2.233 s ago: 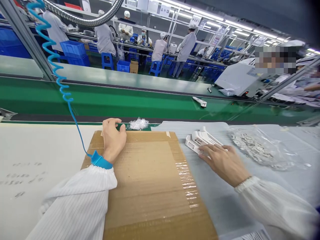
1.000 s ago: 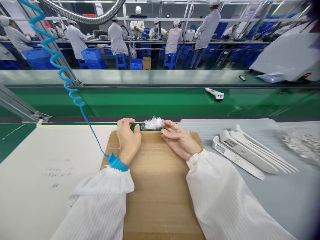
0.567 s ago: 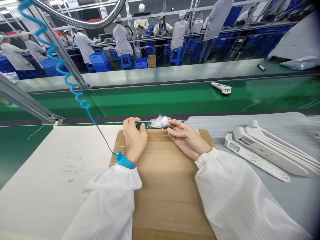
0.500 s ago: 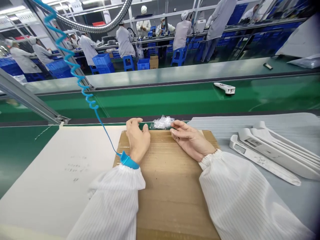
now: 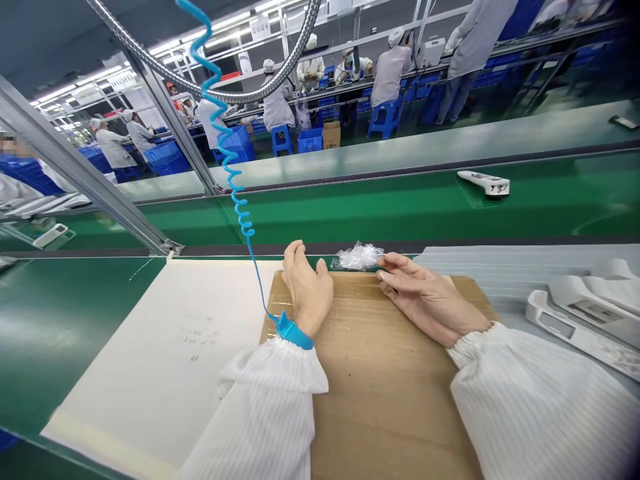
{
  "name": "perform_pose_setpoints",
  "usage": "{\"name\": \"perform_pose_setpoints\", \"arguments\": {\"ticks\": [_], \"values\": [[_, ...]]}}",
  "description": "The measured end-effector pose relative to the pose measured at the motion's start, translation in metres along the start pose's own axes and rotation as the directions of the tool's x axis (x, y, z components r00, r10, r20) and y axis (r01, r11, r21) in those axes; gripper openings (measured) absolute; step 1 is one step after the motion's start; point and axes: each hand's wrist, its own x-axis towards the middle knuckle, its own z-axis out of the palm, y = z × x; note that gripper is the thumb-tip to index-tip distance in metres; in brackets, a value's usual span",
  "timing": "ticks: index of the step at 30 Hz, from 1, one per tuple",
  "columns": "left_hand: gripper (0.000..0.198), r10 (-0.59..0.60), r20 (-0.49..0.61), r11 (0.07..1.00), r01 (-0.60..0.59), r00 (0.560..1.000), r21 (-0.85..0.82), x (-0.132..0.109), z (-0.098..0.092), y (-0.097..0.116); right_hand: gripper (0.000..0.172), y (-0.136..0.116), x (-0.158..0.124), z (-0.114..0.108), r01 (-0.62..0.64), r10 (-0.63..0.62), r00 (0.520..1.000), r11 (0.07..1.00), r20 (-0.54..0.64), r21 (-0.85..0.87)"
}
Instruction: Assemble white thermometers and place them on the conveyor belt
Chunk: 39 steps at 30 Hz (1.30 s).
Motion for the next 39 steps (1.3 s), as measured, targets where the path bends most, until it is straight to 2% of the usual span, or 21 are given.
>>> {"name": "perform_pose_setpoints", "arguments": {"ticks": [3, 6, 20, 27, 34, 39], "values": [[0.042, -0.054, 0.019, 0.998, 0.054, 0.998, 0.028, -0.0006, -0.0021, 0.0022, 0.034, -0.0008, -0.0006, 0.0006, -0.001, 0.000, 1.000, 1.000, -0.007, -0.011], [0.052, -0.086, 0.040, 0.995, 0.084, 0.995, 0.052, -0.0016, -0.0045, 0.0055, 0.034, -0.0026, -0.0020, 0.0043, -0.008, 0.008, 0.999, 1.000, -0.032, -0.006], [0.094, -0.049, 0.019, 0.997, 0.050, 0.999, -0.064, -0.0027, -0.0073, 0.0057, 0.027, -0.0029, -0.0012, 0.0037, 0.032, -0.032, 0.999, 0.997, -0.001, -0.064], [0.095, -0.009, -0.005, 0.999, 0.009, 1.000, -0.036, -0.0022, -0.0087, 0.0071, 0.027, -0.0035, -0.0017, 0.0036, 0.007, -0.007, 1.000, 0.999, -0.007, -0.034], [0.093, 0.115, -0.095, 0.993, -0.113, 0.989, 0.022, -0.0027, -0.0082, 0.0075, 0.028, -0.0005, -0.0003, 0.0001, 0.019, -0.020, 0.999, 0.999, 0.029, 0.034], [0.084, 0.113, -0.121, 0.993, -0.115, 0.986, -0.009, -0.0009, -0.0086, 0.0051, 0.029, -0.0035, -0.0055, 0.0013, 0.023, -0.026, 0.998, 0.999, 0.060, 0.048]]}}
